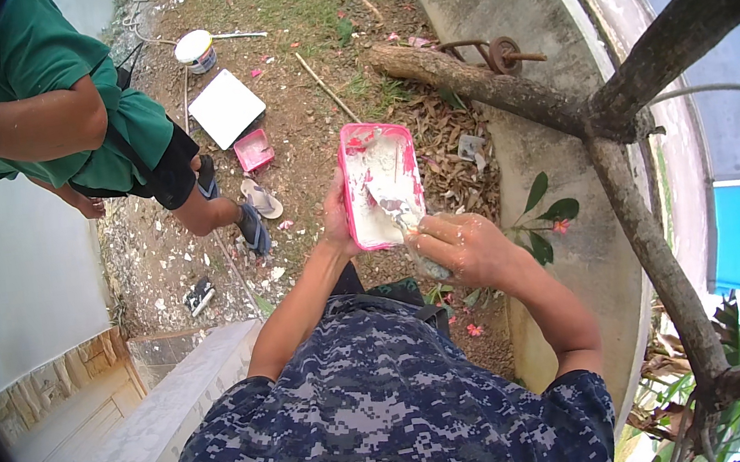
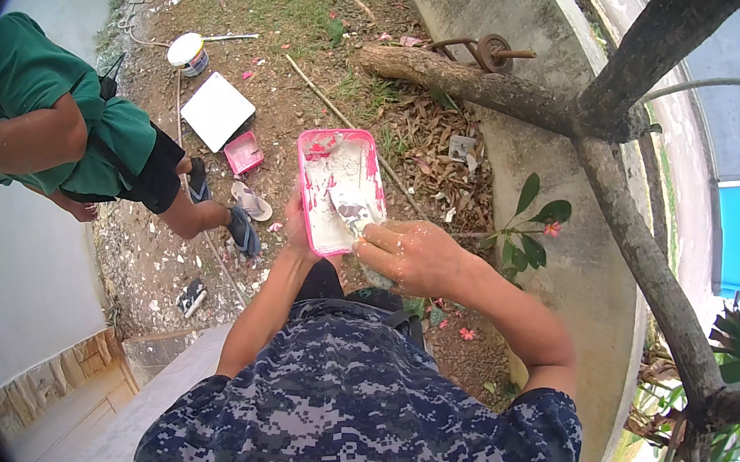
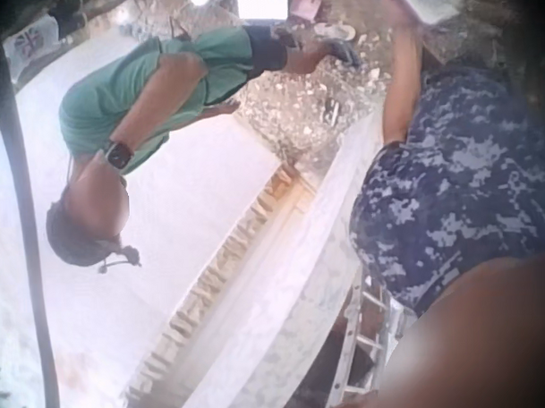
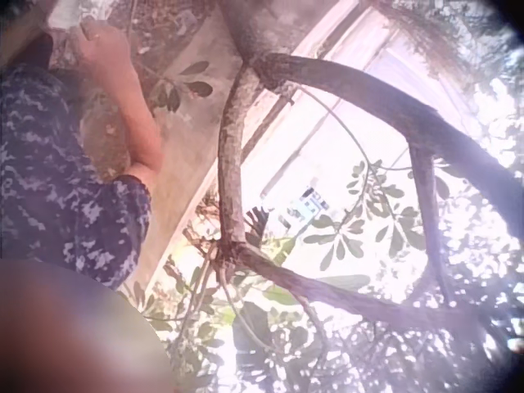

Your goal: The person scoops white plaster from a pink container using a trowel and applies it to a curved concrete wall. They walk around the yard to reach different sections, spread the plaster, and smooth the surface with the trowel and a cloth.

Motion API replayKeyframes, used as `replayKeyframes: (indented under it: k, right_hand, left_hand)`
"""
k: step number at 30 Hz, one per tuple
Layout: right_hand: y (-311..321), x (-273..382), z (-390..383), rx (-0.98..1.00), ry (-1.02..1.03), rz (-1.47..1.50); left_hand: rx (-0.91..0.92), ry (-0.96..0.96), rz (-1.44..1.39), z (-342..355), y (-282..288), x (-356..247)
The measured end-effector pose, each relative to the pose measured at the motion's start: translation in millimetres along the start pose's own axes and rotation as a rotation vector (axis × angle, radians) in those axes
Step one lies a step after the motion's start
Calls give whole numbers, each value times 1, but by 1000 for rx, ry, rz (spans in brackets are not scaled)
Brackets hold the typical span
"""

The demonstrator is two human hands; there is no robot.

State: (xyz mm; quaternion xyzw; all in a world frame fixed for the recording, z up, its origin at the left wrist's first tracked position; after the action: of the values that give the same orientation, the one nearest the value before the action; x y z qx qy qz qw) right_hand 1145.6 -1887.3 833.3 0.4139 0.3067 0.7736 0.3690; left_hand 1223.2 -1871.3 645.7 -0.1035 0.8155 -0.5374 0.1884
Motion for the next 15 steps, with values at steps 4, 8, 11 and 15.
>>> replayKeyframes:
  k: [4, 8, 11, 15]
  right_hand:
    - [19, -51, 13, -173, -262, 187]
    - [56, -110, 31, -362, -387, 32]
    - [69, -136, 45, -450, -413, -56]
    - [72, -168, 53, -595, -549, -55]
  left_hand:
    - [-36, -6, -112, 42, 3, -18]
    - [-75, -19, -80, 87, -3, -42]
    - [-33, -96, -13, 118, -28, -54]
    - [31, -90, -96, 152, -57, -66]
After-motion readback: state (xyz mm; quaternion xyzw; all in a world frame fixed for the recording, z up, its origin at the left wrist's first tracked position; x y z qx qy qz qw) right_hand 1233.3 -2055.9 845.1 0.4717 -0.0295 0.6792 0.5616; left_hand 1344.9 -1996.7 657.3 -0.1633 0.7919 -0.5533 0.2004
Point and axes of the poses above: each hand's wrist, its own z-axis towards the middle knuckle, its own y-axis out of the back of the hand, x = y × z, the point moved 10 cm from there along z, towards the middle knuckle, and after that the axes turned 15 degrees about -x, right-handed, at the moved point
